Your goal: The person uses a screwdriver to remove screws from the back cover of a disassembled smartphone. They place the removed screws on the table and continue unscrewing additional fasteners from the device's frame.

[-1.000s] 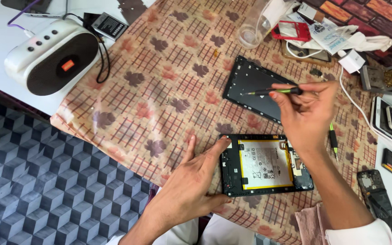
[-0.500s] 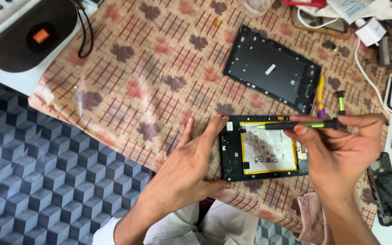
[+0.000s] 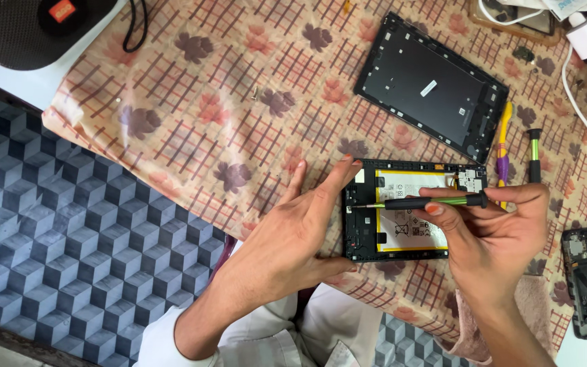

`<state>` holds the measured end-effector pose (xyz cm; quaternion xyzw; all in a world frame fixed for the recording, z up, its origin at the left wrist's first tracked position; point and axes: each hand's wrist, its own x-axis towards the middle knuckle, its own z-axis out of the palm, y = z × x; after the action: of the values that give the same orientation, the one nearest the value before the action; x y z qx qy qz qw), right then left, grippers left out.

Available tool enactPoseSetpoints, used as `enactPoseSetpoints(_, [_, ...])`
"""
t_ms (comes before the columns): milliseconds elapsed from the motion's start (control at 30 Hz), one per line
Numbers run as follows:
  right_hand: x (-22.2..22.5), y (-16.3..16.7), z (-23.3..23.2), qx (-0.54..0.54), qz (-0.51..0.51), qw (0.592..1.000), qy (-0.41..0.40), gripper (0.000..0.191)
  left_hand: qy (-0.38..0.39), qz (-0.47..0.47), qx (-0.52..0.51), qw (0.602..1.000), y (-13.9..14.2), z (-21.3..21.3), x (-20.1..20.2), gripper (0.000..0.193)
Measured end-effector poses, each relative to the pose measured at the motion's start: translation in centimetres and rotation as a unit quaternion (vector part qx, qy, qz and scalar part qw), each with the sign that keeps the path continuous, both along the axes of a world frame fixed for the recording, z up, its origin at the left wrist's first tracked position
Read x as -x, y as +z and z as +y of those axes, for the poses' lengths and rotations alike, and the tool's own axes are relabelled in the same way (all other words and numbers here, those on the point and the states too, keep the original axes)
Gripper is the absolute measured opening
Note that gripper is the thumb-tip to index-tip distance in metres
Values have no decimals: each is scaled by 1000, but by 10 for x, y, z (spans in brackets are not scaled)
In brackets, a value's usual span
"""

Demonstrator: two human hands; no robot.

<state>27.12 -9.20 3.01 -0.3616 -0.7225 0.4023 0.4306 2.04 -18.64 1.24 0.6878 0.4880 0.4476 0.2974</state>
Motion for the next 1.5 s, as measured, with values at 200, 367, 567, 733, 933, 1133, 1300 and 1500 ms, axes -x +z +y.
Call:
enactPoseSetpoints(200, [-1,-1,1,4,10,1000,-6,45,-4,-4,-6,1000,-3,0,-1,123])
enactPoseSetpoints(367, [-2,-1,4,5,10,1000,-2,45,-1,-18,-22,1000,-5,1,-1,122])
enactPoseSetpoints(567, [-3,-4,5,11,17,1000,0,44,29,-56,-25,998,-9,-1,-4,109])
enactPoseSetpoints(733, [-9,-2,3,48,90,995,-6,42,93,-107,-50,989,-12,-1,-10,84])
enactPoseSetpoints(933, [-13,1,-2,58,102,993,-4,42,97,-168,49,980,-11,-2,-10,74])
enactPoseSetpoints(1133, [-14,-3,-5,55,98,994,0,43,113,-168,28,979,-7,-3,-7,67])
enactPoseSetpoints(1300, [-20,-1,-10,37,84,996,-11,42,133,-145,48,979,-10,-2,-7,58])
enactPoseSetpoints(1500, [-27,13,-36,54,186,977,-85,44,93,-194,-65,974,-22,-9,-6,53])
